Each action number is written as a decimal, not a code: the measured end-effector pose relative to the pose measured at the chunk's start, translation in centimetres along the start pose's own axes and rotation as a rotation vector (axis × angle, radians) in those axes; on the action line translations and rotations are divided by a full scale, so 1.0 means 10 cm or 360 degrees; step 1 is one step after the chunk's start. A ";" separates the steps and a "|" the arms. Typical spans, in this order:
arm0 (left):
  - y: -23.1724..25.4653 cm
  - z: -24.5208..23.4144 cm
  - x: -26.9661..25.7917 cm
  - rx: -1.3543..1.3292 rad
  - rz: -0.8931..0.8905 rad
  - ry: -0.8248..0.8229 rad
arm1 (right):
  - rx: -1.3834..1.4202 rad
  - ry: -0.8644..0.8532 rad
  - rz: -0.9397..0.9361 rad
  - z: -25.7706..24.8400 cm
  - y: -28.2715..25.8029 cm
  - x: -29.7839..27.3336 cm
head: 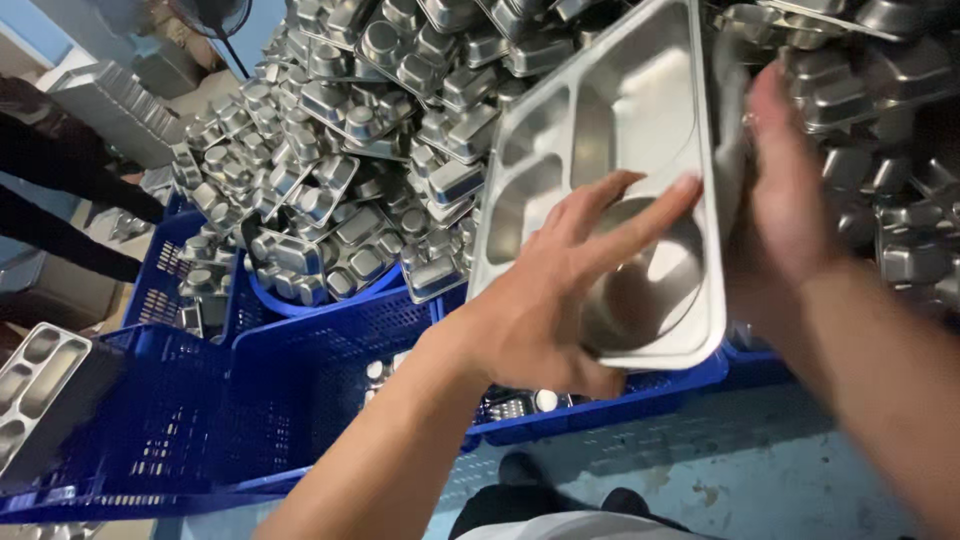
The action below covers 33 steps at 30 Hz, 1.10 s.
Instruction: The person repeatedly picks up stainless steel compartmentalized trays from a large pile, wipes each one with a cloth, and places it into a blue plastic crate. The action is continuous and repetitive, focusing on cleaning the trays one by one.
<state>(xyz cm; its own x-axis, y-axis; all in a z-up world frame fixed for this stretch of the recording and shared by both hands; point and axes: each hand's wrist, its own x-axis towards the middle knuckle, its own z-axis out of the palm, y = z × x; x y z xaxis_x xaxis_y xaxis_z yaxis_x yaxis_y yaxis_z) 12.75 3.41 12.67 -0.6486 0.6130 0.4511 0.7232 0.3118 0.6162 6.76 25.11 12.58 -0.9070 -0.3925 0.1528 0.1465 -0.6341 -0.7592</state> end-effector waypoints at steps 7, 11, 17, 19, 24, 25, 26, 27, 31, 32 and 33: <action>-0.24 -0.38 -0.51 0.1235 -0.0885 -0.0202 | 0.0097 0.0468 0.0548 0.08 0.64 0.15; -0.60 -0.57 -1.30 -0.0452 -0.0820 0.1251 | -0.0179 0.0673 0.0561 0.14 1.00 0.34; -0.56 -0.61 -2.05 -0.2240 -0.0638 0.2076 | -0.0762 0.0326 0.0757 0.51 1.86 0.37; -0.53 -0.76 -2.35 -0.2266 -0.0556 0.2174 | -0.1188 0.0388 0.0521 0.69 1.98 0.44; -0.38 -1.01 -3.04 -0.2131 -0.0552 0.2320 | -0.2440 -0.0083 -0.0686 1.39 2.06 0.86; -0.36 -1.01 -3.09 -0.2123 -0.0529 0.2344 | -0.2681 -0.0361 -0.0836 1.55 2.18 0.90; -0.36 -1.01 -3.12 -0.2108 -0.0497 0.2372 | -0.3011 -0.0522 -0.0736 1.72 2.46 0.88; -0.34 -1.03 -3.17 -0.2092 -0.0465 0.2400 | -0.3339 -0.0683 -0.0628 1.88 2.74 0.82; -0.19 -1.26 -3.53 -0.2066 -0.0411 0.2261 | -0.2705 -0.1356 -0.0589 2.11 3.19 0.47; -0.12 -1.30 -3.64 -0.2070 -0.0387 0.2250 | -0.2329 -0.1304 -0.0170 2.15 3.23 0.44; -0.05 -1.31 -3.73 -0.2074 -0.0362 0.2238 | -0.2409 -0.1149 -0.0204 2.25 3.27 0.58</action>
<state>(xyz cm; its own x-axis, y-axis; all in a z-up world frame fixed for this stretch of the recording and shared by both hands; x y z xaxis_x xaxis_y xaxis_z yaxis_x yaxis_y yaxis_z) 33.43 -29.13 3.98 -0.8678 -0.4968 0.0122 0.4465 -0.7688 0.4578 15.17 -12.95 2.86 -0.4650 -0.8688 0.1702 -0.7829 0.3139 -0.5371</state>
